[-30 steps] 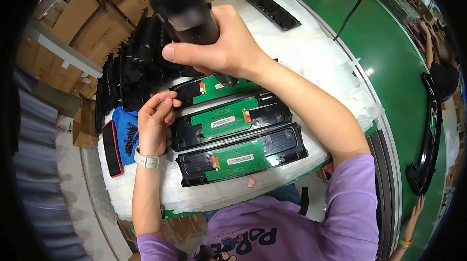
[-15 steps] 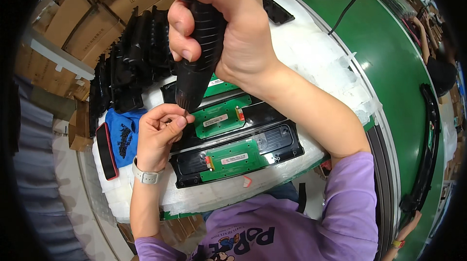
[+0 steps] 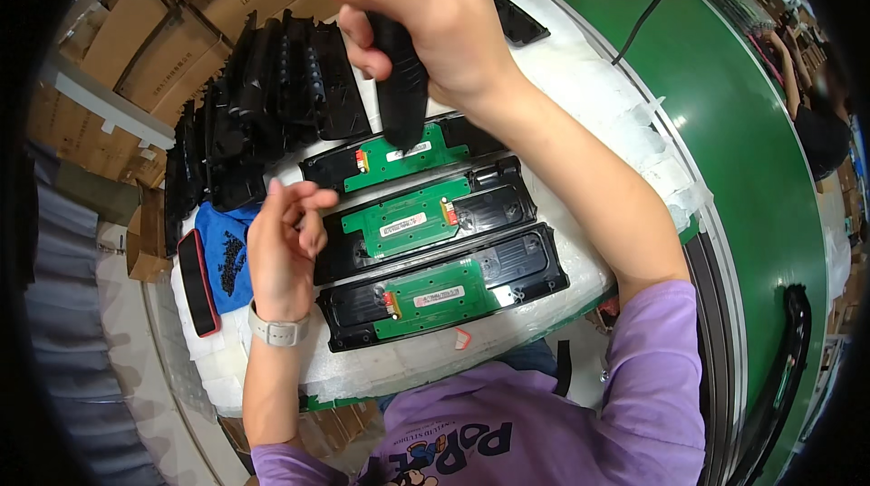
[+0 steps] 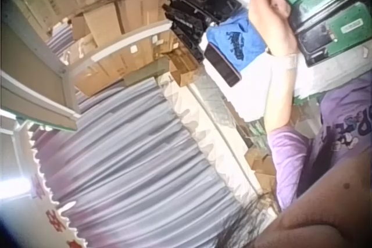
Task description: Assembling electronic components onto toner cartridges using an electric screwdriver.
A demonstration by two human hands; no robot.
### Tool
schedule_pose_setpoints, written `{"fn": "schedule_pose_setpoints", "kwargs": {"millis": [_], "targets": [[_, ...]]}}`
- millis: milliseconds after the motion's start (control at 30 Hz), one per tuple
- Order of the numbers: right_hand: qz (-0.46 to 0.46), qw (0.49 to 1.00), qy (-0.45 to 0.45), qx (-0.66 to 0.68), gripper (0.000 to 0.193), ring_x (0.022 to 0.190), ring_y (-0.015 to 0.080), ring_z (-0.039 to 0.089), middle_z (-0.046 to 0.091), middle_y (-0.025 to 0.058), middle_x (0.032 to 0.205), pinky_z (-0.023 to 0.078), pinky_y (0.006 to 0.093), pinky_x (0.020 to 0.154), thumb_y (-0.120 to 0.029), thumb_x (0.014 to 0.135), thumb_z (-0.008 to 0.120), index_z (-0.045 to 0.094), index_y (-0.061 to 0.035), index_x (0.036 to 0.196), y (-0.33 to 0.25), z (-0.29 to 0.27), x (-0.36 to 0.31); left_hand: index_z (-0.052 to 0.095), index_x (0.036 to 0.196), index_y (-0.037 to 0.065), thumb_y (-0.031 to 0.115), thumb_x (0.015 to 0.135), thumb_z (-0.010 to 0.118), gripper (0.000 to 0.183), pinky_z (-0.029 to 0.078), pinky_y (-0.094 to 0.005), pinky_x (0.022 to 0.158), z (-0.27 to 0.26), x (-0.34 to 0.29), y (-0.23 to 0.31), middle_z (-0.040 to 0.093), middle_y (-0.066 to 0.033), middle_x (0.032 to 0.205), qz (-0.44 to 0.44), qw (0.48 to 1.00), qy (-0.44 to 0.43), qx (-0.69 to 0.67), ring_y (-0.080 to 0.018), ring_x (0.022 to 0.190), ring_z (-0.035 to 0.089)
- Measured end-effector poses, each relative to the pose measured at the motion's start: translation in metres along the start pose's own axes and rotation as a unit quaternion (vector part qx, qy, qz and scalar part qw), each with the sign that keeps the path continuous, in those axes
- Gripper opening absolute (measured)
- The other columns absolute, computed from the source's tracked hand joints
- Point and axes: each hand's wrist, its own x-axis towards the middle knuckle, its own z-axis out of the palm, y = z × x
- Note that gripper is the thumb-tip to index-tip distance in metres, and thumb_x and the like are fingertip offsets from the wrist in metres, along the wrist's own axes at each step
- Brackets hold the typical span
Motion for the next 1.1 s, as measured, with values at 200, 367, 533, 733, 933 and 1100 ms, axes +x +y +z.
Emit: {"fn": "schedule_pose_setpoints", "kwargs": {"millis": [200, 367, 533, 733, 933, 1100], "targets": [[-0.058, 0.994, -0.031, -0.083, 0.023, 0.038, 0.0104, 0.047, 0.050, 0.0030, 0.051, 0.036, 0.0229, 0.037, -0.017, 0.075, 0.067, 0.055, -0.0011, 0.063, 0.022, -0.021, 0.013, 0.046, 0.107, -0.006, 0.002, 0.092, 0.037, 0.019, 0.050, -0.0268, 0.074, -0.007, 0.006, -0.002, 0.057, -0.0238, 0.105, 0.035, 0.995, 0.040, -0.084, -0.0210, 0.087, 0.060], [-0.055, 0.993, -0.030, -0.103, 0.023, 0.038, 0.0099, 0.048, 0.051, 0.0027, 0.052, 0.036, 0.0228, 0.038, -0.017, 0.076, 0.067, 0.055, -0.0011, 0.064, 0.024, -0.024, 0.015, 0.047, 0.105, -0.005, 0.010, 0.095, 0.038, 0.020, 0.049, -0.0250, 0.066, -0.007, 0.007, -0.002, 0.060, -0.0209, 0.098, 0.020, 0.998, 0.037, -0.036, -0.0186, 0.075, 0.061], [-0.052, 0.993, -0.032, -0.103, 0.024, 0.038, 0.0097, 0.048, 0.051, 0.0028, 0.051, 0.036, 0.0225, 0.038, -0.018, 0.075, 0.067, 0.055, -0.0013, 0.062, 0.029, -0.025, 0.018, 0.050, 0.099, -0.002, 0.018, 0.096, 0.039, 0.023, 0.039, -0.0203, 0.046, -0.011, 0.008, -0.001, 0.060, -0.0098, 0.072, -0.017, 0.999, -0.018, -0.024, -0.0108, 0.050, 0.049], [-0.038, 0.992, -0.049, -0.112, 0.025, 0.038, 0.0089, 0.048, 0.051, 0.0027, 0.049, 0.036, 0.0223, 0.037, -0.016, 0.075, 0.067, 0.054, -0.0025, 0.060, 0.034, -0.022, 0.020, 0.051, 0.094, 0.002, 0.022, 0.096, 0.039, 0.023, 0.022, -0.0189, 0.039, -0.009, 0.010, 0.006, 0.038, 0.0017, 0.054, -0.031, 0.998, -0.053, -0.032, -0.0055, 0.040, 0.028], [-0.038, 0.992, -0.047, -0.107, 0.027, 0.038, 0.0084, 0.048, 0.051, 0.0025, 0.049, 0.036, 0.0221, 0.037, -0.017, 0.075, 0.068, 0.052, -0.0029, 0.058, 0.031, -0.022, 0.017, 0.051, 0.095, 0.002, 0.006, 0.086, 0.042, 0.012, 0.027, -0.0203, 0.044, -0.009, 0.008, 0.008, 0.044, -0.0010, 0.060, -0.069, 0.991, -0.094, -0.067, -0.0065, 0.046, 0.033], [-0.050, 0.990, -0.075, -0.108, 0.026, 0.039, 0.0083, 0.049, 0.051, 0.0016, 0.049, 0.037, 0.0218, 0.038, -0.017, 0.074, 0.069, 0.053, -0.0025, 0.060, 0.025, -0.017, 0.008, 0.051, 0.097, 0.002, 0.004, 0.086, 0.046, 0.013, 0.034, -0.0195, 0.051, -0.007, 0.003, 0.004, 0.055, -0.0065, 0.073, -0.064, 0.987, -0.114, -0.099, -0.0076, 0.056, 0.041]]}}
